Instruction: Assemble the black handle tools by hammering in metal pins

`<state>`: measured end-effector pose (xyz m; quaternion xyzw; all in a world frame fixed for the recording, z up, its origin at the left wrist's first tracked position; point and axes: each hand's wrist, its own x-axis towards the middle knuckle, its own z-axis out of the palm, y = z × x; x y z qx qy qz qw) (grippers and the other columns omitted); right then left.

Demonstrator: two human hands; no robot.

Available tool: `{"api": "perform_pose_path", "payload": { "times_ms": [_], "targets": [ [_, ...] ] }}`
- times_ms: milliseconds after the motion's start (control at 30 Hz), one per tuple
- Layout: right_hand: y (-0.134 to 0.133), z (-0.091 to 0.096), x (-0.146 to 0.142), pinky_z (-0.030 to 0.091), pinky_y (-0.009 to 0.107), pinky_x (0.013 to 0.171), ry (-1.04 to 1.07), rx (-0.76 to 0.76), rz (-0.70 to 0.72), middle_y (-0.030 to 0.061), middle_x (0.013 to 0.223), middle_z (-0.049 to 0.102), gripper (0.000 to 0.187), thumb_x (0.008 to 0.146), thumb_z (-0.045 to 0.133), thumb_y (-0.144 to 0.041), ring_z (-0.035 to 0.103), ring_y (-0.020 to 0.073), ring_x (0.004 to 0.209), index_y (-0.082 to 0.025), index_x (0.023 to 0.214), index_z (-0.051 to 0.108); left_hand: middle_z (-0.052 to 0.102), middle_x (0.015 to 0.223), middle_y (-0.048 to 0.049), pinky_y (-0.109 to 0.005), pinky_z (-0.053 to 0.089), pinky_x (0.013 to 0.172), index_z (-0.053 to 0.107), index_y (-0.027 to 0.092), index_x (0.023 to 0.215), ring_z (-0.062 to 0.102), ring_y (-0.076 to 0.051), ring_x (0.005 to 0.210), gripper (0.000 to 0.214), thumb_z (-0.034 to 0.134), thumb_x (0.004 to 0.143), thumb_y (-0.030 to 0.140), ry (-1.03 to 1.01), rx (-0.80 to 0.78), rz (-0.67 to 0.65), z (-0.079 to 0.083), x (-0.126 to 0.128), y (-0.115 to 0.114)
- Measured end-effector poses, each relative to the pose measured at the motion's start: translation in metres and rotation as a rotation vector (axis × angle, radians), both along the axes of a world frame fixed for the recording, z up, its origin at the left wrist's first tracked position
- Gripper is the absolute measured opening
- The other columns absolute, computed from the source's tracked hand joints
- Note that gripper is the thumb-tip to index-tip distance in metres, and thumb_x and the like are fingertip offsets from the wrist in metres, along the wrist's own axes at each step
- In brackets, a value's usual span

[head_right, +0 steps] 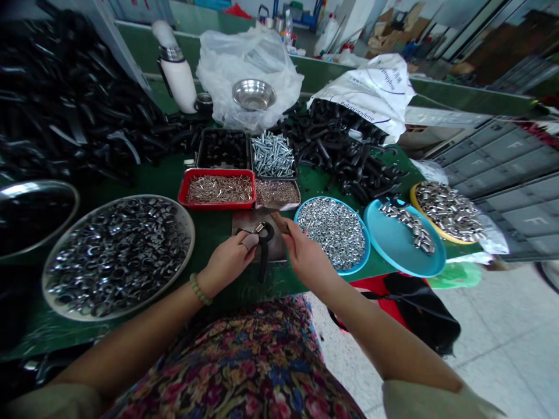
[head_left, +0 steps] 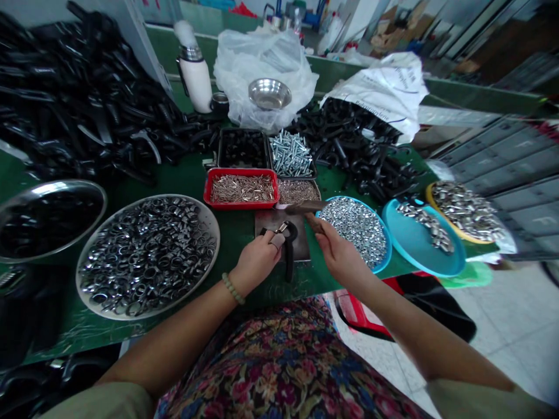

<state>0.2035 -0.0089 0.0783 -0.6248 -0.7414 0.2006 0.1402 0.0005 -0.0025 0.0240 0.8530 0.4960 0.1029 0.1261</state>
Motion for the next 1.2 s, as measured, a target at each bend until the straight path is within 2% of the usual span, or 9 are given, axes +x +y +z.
{"api": "perform_pose_path", "payload": {
  "times_ms": [167,267,367,467,633,833,1033,1100,1200],
  "targets": [
    [-0.004,0.001,0.0,0.053,0.039,0.073,-0.053,-0.091,0.032,0.0123,0.099,0.072,0.042,0.099,0.031,-0.032,0.071,0.0283,0.084,-0.018,0.134,0.047,0.06,0.101,-0.0076,-0.032,0.048,0.071,0.057,0.019,0.11,0.06,-0.021,0.082,0.023,0.045,0.093,0.028,-0.037,-0.022,0.051,0.0,-0.002,-0.005],
    [-0.017,0.006,0.0,0.052,0.036,0.081,0.086,0.034,0.027,0.0122,0.117,0.067,0.044,0.099,0.03,-0.032,0.068,0.0249,0.099,-0.021,0.141,0.038,0.061,0.1,-0.0079,-0.031,0.049,0.072,0.053,0.018,0.118,0.06,-0.02,0.081,0.03,0.047,0.093,0.033,-0.198,-0.011,0.152,0.014,-0.018,0.006],
    [-0.027,0.003,-0.003,0.052,0.035,0.075,0.041,-0.04,0.044,0.0133,0.105,0.07,0.043,0.098,0.032,-0.031,0.07,0.0252,0.089,-0.017,0.138,0.04,0.062,0.105,-0.0089,-0.034,0.046,0.084,0.052,0.018,0.122,0.059,-0.021,0.093,0.032,0.041,0.096,0.033,-0.318,0.15,0.257,0.036,-0.024,0.048],
    [-0.029,-0.005,-0.006,0.051,0.036,0.067,-0.05,-0.187,0.09,0.0122,0.093,0.072,0.041,0.097,0.033,-0.031,0.07,0.0269,0.077,-0.016,0.133,0.047,0.065,0.104,-0.0105,-0.039,0.041,0.089,0.065,0.018,0.104,0.056,-0.024,0.1,0.028,0.04,0.096,0.029,-0.128,0.202,0.138,0.047,0.001,0.105],
    [-0.031,0.0,0.004,0.053,0.036,0.074,0.164,0.057,-0.054,0.0116,0.107,0.07,0.042,0.097,0.032,-0.034,0.07,0.0262,0.091,-0.02,0.134,0.047,0.069,0.095,-0.0139,-0.045,0.035,0.09,0.071,0.013,0.084,0.056,-0.028,0.101,0.022,0.049,0.087,0.015,0.101,0.121,-0.011,0.036,0.059,0.163],
    [-0.032,-0.021,0.067,0.053,0.038,0.065,-0.035,0.16,-0.257,0.0129,0.104,0.071,0.044,0.096,0.035,-0.037,0.069,0.0273,0.076,-0.021,0.135,0.049,0.069,0.097,-0.0162,-0.041,0.037,0.086,0.068,0.011,0.095,0.06,-0.027,0.098,0.025,0.044,0.091,0.02,0.129,0.145,-0.004,0.027,0.065,0.168],
    [-0.023,-0.057,0.145,0.051,0.042,0.064,-0.501,0.224,-0.446,0.0192,0.102,0.066,0.047,0.095,0.039,-0.04,0.063,0.0289,0.08,-0.019,0.135,0.052,0.07,0.089,-0.0116,-0.033,0.044,0.08,0.066,0.013,0.098,0.063,-0.022,0.085,0.025,0.043,0.093,0.023,-0.191,0.073,0.061,0.032,0.058,0.169],
    [-0.019,-0.057,0.145,0.049,0.047,0.074,-0.57,0.284,-0.396,0.0201,0.106,0.064,0.044,0.094,0.044,-0.035,0.06,0.0323,0.092,-0.019,0.133,0.055,0.071,0.091,-0.0087,-0.031,0.045,0.083,0.066,0.015,0.096,0.063,-0.019,0.086,0.025,0.043,0.092,0.021,-0.291,0.053,0.066,0.035,0.056,0.168],
    [-0.005,-0.051,0.121,0.043,0.05,0.088,-0.556,0.341,-0.09,0.016,0.121,0.061,0.038,0.092,0.049,-0.023,0.053,0.0326,0.108,-0.026,0.128,0.06,0.071,0.096,-0.0066,-0.028,0.045,0.088,0.066,0.014,0.097,0.063,-0.016,0.09,0.022,0.046,0.088,0.016,-0.461,-0.004,0.073,0.042,0.051,0.16]
  ]
}}
